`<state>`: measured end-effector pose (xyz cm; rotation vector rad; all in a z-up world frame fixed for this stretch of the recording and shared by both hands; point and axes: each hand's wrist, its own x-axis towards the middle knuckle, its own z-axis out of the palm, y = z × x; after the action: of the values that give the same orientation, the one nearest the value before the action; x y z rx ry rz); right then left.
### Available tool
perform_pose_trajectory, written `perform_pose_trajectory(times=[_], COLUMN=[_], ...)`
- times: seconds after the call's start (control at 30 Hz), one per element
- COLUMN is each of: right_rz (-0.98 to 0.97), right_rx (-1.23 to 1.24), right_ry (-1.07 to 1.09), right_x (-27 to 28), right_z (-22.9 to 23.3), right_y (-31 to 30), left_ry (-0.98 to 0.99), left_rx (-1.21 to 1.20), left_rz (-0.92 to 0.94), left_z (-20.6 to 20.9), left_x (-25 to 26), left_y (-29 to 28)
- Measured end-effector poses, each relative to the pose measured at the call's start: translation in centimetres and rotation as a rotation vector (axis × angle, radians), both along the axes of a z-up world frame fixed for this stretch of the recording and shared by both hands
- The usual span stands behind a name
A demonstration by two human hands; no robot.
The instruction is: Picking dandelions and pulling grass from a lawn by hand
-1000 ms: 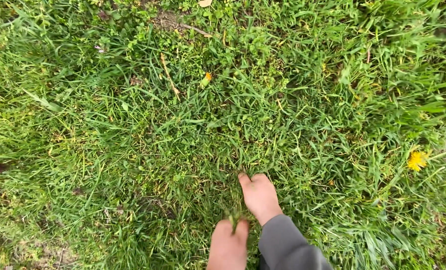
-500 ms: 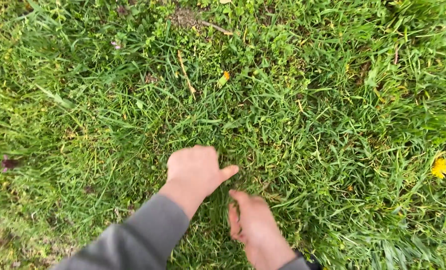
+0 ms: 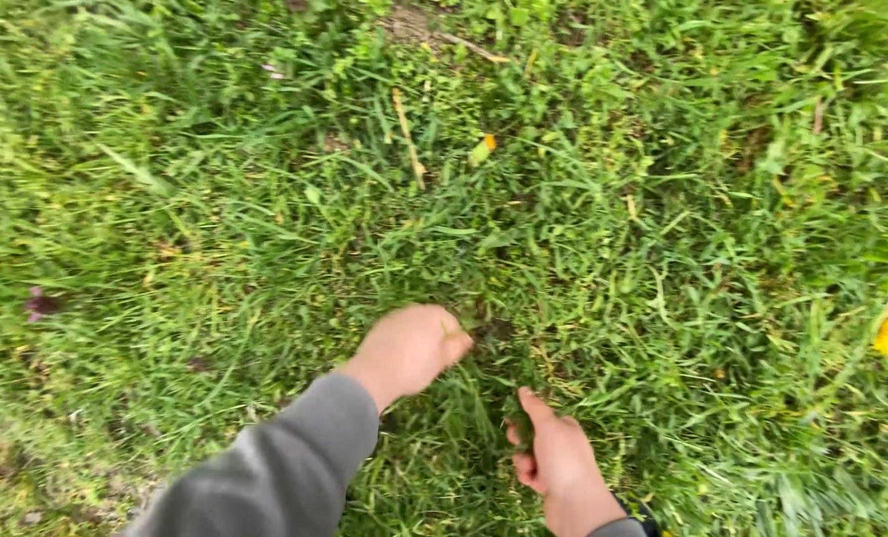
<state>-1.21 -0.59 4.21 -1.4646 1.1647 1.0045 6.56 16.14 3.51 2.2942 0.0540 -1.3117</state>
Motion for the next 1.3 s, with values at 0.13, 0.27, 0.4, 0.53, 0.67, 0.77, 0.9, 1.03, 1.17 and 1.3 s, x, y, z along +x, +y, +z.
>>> perform_pose_trajectory(times=[0.13, 0.27, 0.4, 0.53, 0.67, 0.77, 0.9, 1.03, 1.17, 1.3], right_rz=[0.017, 0.617, 0.908, 0.984, 0.881, 0.907, 0.907, 0.870, 0.961, 0.871], right_rx=[0.036, -0.023, -0.135, -0.263, -0.269, -0.290, -0.222, -0.191, -0.224, -0.209], right_ry=[0.021, -0.093, 0.007, -0.150, -0.238, -0.153, -0.097, 0.052, 0.169, 0.195], right_x=[0.5, 3.8, 5.6, 3.0, 2.1, 0.4, -4.2, -8.3, -6.8, -4.3], right_z=[-0.8, 2.0, 2.1, -3.4, -2.8, -0.5, 3.8, 2.3, 1.8, 2.4], right_y=[1.8, 6.2, 10.3, 10.4, 10.2, 10.1, 8.7, 4.4, 4.4, 9.4], left_ry=[0.171, 0.179, 0.131, 0.028, 0.061, 0.059, -0.059, -0.014, -0.181, -0.175], left_rx=[-0.107, 0.073, 0.236, 0.185, 0.094, 0.152, 0.217, 0.180, 0.045, -0.012], left_rz=[-0.169, -0.160, 0.032, 0.217, 0.371, 0.120, 0.164, 0.360, 0.466, 0.470], left_z=[4.2, 4.5, 5.8, 5.7, 10.3, 5.6, -0.3, 0.6, 0.3, 2.5], left_x=[-6.1, -10.0, -6.7, -2.8, 0.7, -0.3, -2.6, -4.8, -6.9, -10.8], left_y=[-0.1, 2.1, 4.7, 6.5, 5.1, 2.9, 2.3, 3.2, 5.6, 7.0])
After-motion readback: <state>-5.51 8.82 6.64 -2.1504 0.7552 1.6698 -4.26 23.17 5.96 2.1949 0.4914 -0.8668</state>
